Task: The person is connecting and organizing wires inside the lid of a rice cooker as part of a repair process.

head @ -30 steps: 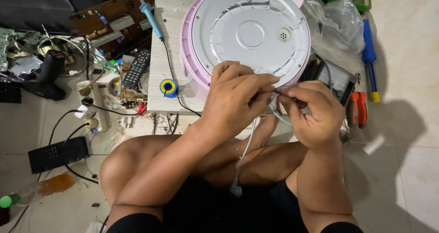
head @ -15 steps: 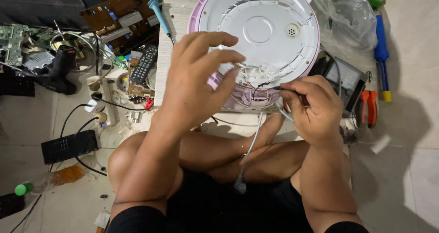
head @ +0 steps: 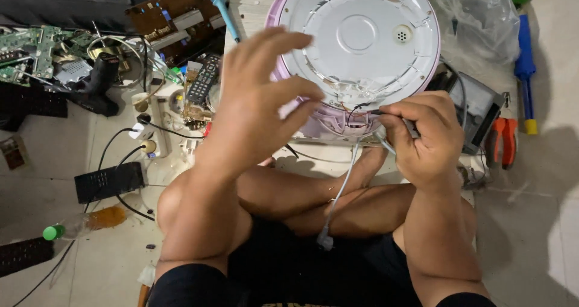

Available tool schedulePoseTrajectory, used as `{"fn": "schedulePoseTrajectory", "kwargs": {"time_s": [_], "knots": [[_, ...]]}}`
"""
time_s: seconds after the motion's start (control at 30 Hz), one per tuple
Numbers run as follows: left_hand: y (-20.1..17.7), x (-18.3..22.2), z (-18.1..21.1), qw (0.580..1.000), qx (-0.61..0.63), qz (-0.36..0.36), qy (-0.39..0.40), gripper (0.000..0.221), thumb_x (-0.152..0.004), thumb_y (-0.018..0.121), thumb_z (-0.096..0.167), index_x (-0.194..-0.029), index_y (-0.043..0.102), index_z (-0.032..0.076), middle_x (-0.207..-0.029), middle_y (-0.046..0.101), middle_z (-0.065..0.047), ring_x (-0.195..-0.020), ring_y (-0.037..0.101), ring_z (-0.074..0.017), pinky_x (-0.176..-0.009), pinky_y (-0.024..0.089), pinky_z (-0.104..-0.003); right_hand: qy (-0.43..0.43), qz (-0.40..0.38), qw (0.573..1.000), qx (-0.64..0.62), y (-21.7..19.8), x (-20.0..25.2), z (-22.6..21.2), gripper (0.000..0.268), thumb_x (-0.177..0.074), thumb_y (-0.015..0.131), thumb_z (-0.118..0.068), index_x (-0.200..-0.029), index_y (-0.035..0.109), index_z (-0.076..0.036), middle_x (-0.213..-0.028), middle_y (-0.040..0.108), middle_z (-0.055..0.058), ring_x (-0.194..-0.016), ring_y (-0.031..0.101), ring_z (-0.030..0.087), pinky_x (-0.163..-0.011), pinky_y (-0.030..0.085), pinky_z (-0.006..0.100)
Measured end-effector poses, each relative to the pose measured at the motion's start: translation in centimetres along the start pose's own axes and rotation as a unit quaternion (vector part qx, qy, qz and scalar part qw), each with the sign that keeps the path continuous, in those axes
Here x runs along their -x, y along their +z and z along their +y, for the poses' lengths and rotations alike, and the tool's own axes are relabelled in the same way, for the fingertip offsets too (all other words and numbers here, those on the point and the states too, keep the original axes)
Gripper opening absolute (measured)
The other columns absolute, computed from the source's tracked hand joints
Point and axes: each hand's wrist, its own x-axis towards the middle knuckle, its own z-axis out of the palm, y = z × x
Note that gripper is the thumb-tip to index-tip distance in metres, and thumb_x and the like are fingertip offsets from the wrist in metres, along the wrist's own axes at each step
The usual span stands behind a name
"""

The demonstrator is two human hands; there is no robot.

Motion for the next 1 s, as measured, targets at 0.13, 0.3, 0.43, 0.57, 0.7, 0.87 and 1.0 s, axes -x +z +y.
{"fn": "schedulePoseTrajectory", "kwargs": {"time_s": [0.13, 0.3, 0.43, 0.57, 0.7, 0.87, 1.0], "knots": [[1.9, -0.3, 0.3, 0.999, 0.031, -0.030, 0.016, 0.011, -0.080, 0.083, 0.016, -0.090, 0.079, 0.013, -0.139, 0.055, -0.012, -0.137, 0.044, -0.0374, -0.115, 0.031, -0.053, 0.011, -0.003, 1.000, -0.010, 0.1, 0.1, -0.3, 0.015, -0.091, 0.080, 0.010, -0.103, 0.071, 0.006, -0.105, 0.066, 0.015, -0.096, 0.056, 0.028, -0.088, 0.049, 0.038], [2.8, -0.4, 0.5, 0.997, 0.063, -0.031, 0.030, 0.009, -0.081, 0.085, 0.018, -0.086, 0.079, 0.014, -0.140, 0.053, -0.011, -0.137, 0.044, -0.0363, -0.116, 0.031, -0.049, 0.004, -0.008, 1.000, -0.030, 0.2, 0.1, -0.3, 0.015, -0.092, 0.079, 0.010, -0.103, 0.070, 0.007, -0.105, 0.066, 0.015, -0.098, 0.057, 0.028, -0.093, 0.050, 0.039], [2.8, -0.6, 0.3, 0.997, 0.063, -0.035, 0.029, 0.008, -0.081, 0.086, 0.018, -0.084, 0.081, 0.013, -0.139, 0.054, -0.011, -0.137, 0.043, -0.0359, -0.116, 0.031, -0.049, 0.002, -0.004, 0.999, -0.034, 0.2, -0.2, -0.4, 0.014, -0.094, 0.080, 0.006, -0.102, 0.069, 0.008, -0.103, 0.066, 0.016, -0.095, 0.056, 0.028, -0.091, 0.049, 0.039], [3.3, -0.1, 0.2, 0.996, 0.061, -0.057, 0.041, 0.009, -0.087, 0.085, 0.018, -0.090, 0.079, 0.011, -0.141, 0.052, -0.008, -0.139, 0.042, -0.0341, -0.118, 0.031, -0.050, 0.010, -0.014, 0.999, -0.037, 0.0, 0.5, -0.7, 0.011, -0.099, 0.077, 0.013, -0.106, 0.069, 0.011, -0.104, 0.065, 0.018, -0.093, 0.052, 0.030, -0.085, 0.045, 0.040], [3.4, -0.4, 0.3, 0.995, 0.061, -0.044, 0.068, 0.011, -0.093, 0.080, 0.014, -0.094, 0.071, 0.008, -0.136, 0.054, -0.010, -0.137, 0.043, -0.0334, -0.117, 0.030, -0.053, -0.016, -0.028, 0.999, -0.010, -0.5, 0.1, -0.6, 0.012, -0.101, 0.077, 0.011, -0.109, 0.069, 0.010, -0.106, 0.062, 0.018, -0.096, 0.050, 0.031, -0.084, 0.044, 0.041], [3.9, -0.3, 0.4, 0.996, 0.033, -0.031, 0.072, 0.011, -0.093, 0.074, 0.013, -0.093, 0.063, 0.008, -0.131, 0.056, -0.007, -0.132, 0.047, -0.0280, -0.116, 0.032, -0.058, -0.032, -0.031, 0.999, 0.008, -0.3, -0.3, -1.1, 0.009, -0.100, 0.075, 0.009, -0.106, 0.069, 0.010, -0.105, 0.064, 0.019, -0.098, 0.055, 0.034, -0.089, 0.047, 0.043], [3.9, -0.3, 0.7, 0.996, 0.046, -0.025, 0.067, 0.008, -0.096, 0.070, 0.010, -0.097, 0.062, 0.008, -0.129, 0.058, -0.006, -0.130, 0.049, -0.0273, -0.116, 0.033, -0.056, 0.014, -0.026, 0.999, -0.038, 0.0, 0.1, -0.9, 0.007, -0.101, 0.071, 0.007, -0.106, 0.066, 0.010, -0.104, 0.063, 0.018, -0.097, 0.054, 0.031, -0.089, 0.046, 0.041]]}}
